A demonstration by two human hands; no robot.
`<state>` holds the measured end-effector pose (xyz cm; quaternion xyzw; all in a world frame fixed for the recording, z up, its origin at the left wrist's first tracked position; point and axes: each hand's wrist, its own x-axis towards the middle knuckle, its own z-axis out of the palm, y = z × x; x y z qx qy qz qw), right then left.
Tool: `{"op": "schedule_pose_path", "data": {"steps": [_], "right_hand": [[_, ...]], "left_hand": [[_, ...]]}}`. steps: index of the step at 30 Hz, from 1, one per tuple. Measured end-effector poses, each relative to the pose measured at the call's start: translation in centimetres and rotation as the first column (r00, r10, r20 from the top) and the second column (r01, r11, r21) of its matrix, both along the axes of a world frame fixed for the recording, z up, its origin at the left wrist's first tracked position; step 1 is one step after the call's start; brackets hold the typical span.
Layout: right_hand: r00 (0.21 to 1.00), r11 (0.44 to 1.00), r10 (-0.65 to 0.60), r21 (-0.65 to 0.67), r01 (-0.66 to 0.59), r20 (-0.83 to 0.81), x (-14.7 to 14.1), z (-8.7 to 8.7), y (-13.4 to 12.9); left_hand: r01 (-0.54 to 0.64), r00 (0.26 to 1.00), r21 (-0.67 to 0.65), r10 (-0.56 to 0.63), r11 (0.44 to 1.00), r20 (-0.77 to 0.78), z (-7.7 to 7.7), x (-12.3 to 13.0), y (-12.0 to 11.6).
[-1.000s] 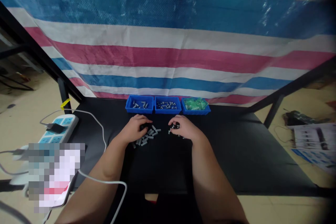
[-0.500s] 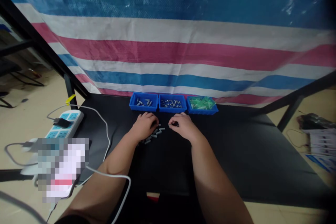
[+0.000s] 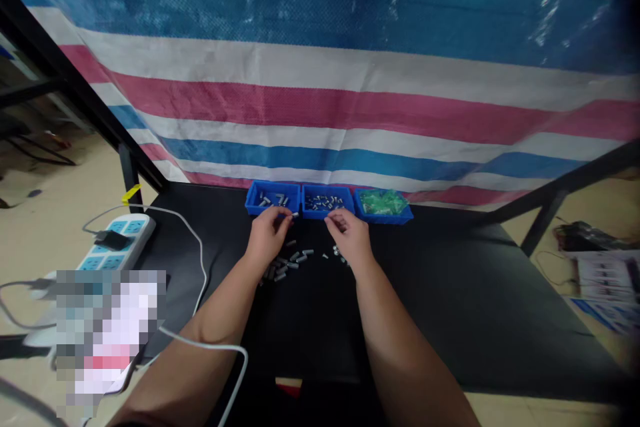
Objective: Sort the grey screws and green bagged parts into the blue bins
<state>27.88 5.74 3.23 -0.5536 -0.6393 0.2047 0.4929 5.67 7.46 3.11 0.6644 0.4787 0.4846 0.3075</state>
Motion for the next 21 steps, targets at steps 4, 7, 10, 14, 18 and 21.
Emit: {"op": "schedule_pose_path", "data": {"steps": [4,7,10,14,18,21], "right_hand": [[0.996,0.998,-0.037,0.049,0.04,-0.078,0.1,-0.5,0.4],[0.995,0.998,0.0,0.064,0.006,-0.096,0.1,-0.9,0.6],[0.999,0.998,0.002,0.07,0.001,-0.054,0.2,-0.8,0.6],[0.995,0.997,-0.059,0.062,0.054,0.079,0.5,-0.1,0.3],[0.982,0.988,0.043,-0.155,-0.014,0.184,1.4,1.4,-0.6],[0.937,0.906,0.249,-0.4,-0.137,0.244,2.0,3.1,-1.8]], "left_hand": [[-0.166,0.89,-0.178,0.225,0.97,0.396,-0.6,0.0,1.1],[-0.212,0.833,-0.159,0.263,0.964,0.487,-0.7,-0.1,1.6],[-0.236,0.863,-0.138,0.273,0.962,0.424,-0.4,-0.6,1.6],[-0.406,0.906,0.007,0.402,0.914,0.132,0.0,-2.6,1.3],[-0.327,0.939,0.016,0.326,0.945,-0.105,0.6,-4.8,0.8],[0.011,0.939,-0.078,-0.037,0.997,-0.343,1.2,-5.6,0.2]]}}
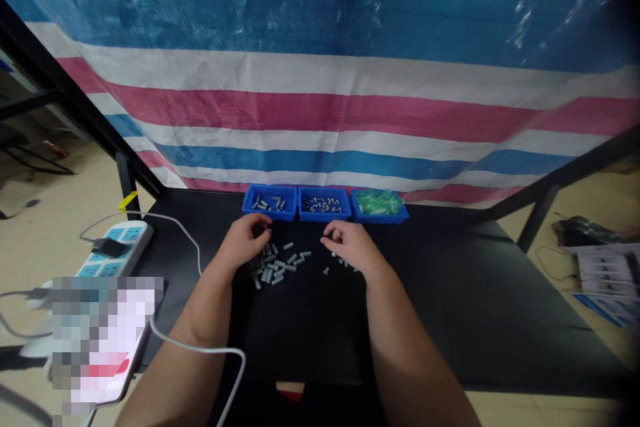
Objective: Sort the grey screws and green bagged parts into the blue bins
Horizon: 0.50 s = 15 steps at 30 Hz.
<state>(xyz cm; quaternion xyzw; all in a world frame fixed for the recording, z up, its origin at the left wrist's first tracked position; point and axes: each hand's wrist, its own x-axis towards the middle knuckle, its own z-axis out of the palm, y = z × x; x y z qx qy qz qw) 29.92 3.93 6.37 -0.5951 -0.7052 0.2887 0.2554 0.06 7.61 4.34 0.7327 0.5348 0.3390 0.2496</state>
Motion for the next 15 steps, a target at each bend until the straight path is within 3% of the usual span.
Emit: {"op": "schedule_pose_path", "data": {"steps": [2,6,12,15], "right_hand": [[0.995,0.981,0.083,-0.181,-0.07,0.063,0.2,1.1,-0.8],[0.965,0.918,0.165,-0.39,-0.075,0.205,-0.6,1.8,-1.7],[0.938,0.917,0.183,-0.394,-0.055,0.295,-2.4,0.7,-1.6],[0.943,0.945,0.162,-0.321,-0.064,0.29,-2.6,0.5,-1.4]], "left_hand": [[0.167,0.975,-0.056,-0.173,0.984,-0.139,0.5,0.1,-0.5],[0.261,0.935,-0.085,-0.274,0.962,-0.225,0.9,1.5,-1.2],[0.264,0.897,-0.043,-0.262,0.963,-0.356,-0.4,3.7,-1.0],[0.235,0.924,-0.025,-0.232,0.972,-0.304,-0.7,4.0,-0.9]]}}
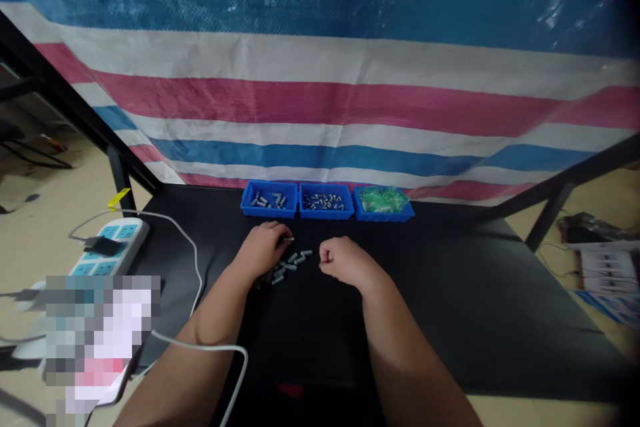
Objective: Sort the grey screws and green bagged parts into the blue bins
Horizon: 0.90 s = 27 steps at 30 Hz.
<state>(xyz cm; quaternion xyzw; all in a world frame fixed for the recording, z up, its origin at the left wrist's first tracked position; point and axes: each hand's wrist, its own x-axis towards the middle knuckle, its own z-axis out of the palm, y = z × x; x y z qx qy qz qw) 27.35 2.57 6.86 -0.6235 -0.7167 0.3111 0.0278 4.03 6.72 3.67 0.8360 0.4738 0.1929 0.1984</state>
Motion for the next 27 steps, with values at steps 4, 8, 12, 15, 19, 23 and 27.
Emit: {"op": "schedule_pose_path", "data": {"steps": [4,8,12,15,19,23,27], "right_hand": [[1.0,0.997,-0.027,0.075,0.027,-0.002,0.0,-0.4,0.4],[0.992,0.987,-0.124,0.099,0.125,-0.019,-0.4,-1.3,0.8],[0.992,0.98,-0.122,0.154,0.125,-0.032,-1.1,-1.6,0.9],[0.994,0.975,-0.107,0.195,0.107,-0.012,-1.5,-1.5,0.8],[0.996,0.972,-0.091,0.217,0.092,-0.012,-1.9,-1.5,0.7],[0.996,0.976,-0.07,0.205,0.08,-0.054,-1.8,-1.3,0.7],[0.993,0.968,-0.096,0.228,0.109,-0.066,-0.4,-0.7,0.6]], "left_hand": [[-0.13,0.963,-0.048,0.138,0.99,0.231,0.2,0.0,0.0],[-0.201,0.88,-0.113,0.23,0.973,0.416,-0.2,0.0,0.3],[-0.159,0.752,-0.246,0.278,0.956,0.598,-0.8,0.1,0.9],[-0.137,0.632,-0.323,0.334,0.936,0.7,-1.1,0.3,1.4],[-0.158,0.538,-0.322,0.355,0.934,0.765,-1.0,0.3,1.7],[-0.212,0.475,-0.312,0.376,0.926,0.795,-0.7,0.3,1.7],[-0.261,0.449,-0.262,0.357,0.929,0.819,-0.6,0.2,1.7]]}}
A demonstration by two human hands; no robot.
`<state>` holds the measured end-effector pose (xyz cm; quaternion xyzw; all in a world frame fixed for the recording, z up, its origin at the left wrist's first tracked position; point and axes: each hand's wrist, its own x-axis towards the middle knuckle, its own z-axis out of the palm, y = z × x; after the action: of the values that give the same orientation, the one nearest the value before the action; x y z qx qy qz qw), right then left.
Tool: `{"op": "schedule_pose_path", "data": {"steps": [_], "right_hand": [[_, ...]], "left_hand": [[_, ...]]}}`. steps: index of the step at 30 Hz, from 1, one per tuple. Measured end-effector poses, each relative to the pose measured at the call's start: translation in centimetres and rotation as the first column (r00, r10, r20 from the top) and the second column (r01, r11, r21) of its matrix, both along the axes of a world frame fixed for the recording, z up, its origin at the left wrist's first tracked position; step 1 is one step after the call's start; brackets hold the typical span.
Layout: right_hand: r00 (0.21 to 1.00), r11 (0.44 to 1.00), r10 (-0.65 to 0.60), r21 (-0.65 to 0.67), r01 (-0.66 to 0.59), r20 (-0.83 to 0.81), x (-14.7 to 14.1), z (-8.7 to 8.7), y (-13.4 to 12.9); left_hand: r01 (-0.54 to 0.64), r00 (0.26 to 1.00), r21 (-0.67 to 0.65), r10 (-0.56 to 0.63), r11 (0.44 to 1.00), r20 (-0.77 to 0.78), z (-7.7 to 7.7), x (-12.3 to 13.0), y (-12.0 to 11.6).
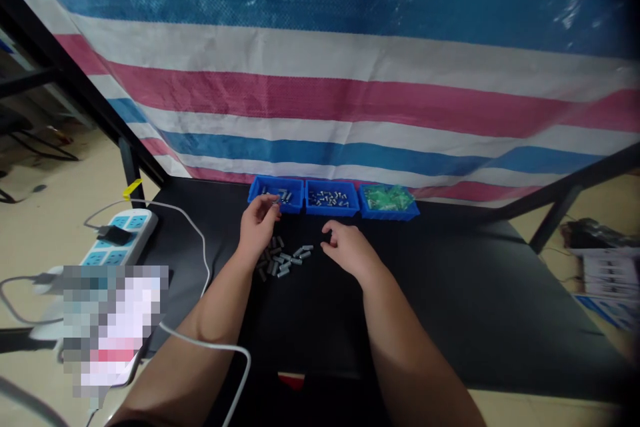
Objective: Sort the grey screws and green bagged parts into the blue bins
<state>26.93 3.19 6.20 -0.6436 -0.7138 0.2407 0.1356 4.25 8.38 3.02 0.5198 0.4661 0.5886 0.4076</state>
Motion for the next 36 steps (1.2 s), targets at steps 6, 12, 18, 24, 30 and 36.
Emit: {"op": "schedule_pose_path", "data": {"steps": [6,12,18,24,30,36], "right_hand": [[0.995,0.996,-0.087,-0.022,0.089,0.053,1.2,0.2,0.3],[0.987,0.989,-0.141,-0.027,0.143,0.072,0.9,0.3,0.4],[0.993,0.993,-0.116,0.009,0.116,0.011,1.2,0.2,0.3],[0.884,0.908,-0.094,0.324,0.264,-0.458,0.2,-1.3,1.3],[0.731,0.852,-0.047,0.355,0.385,-0.681,-0.2,-3.1,2.5],[0.95,0.931,-0.021,0.341,0.132,-0.312,1.5,-1.2,1.5]], "left_hand": [[0.038,0.998,-0.054,-0.04,0.998,-0.045,-0.5,0.3,0.1],[0.068,0.996,-0.069,-0.071,0.995,-0.048,-0.9,0.3,0.1],[0.097,0.992,-0.095,-0.103,0.991,-0.069,-0.7,0.4,-0.2],[0.115,0.977,-0.022,-0.117,0.993,-0.179,-0.2,0.2,-0.7],[0.249,0.806,-0.01,-0.213,0.968,-0.552,1.2,-1.2,-1.0],[0.495,0.518,-0.088,-0.375,0.864,-0.769,1.8,-2.3,-1.3]]}}
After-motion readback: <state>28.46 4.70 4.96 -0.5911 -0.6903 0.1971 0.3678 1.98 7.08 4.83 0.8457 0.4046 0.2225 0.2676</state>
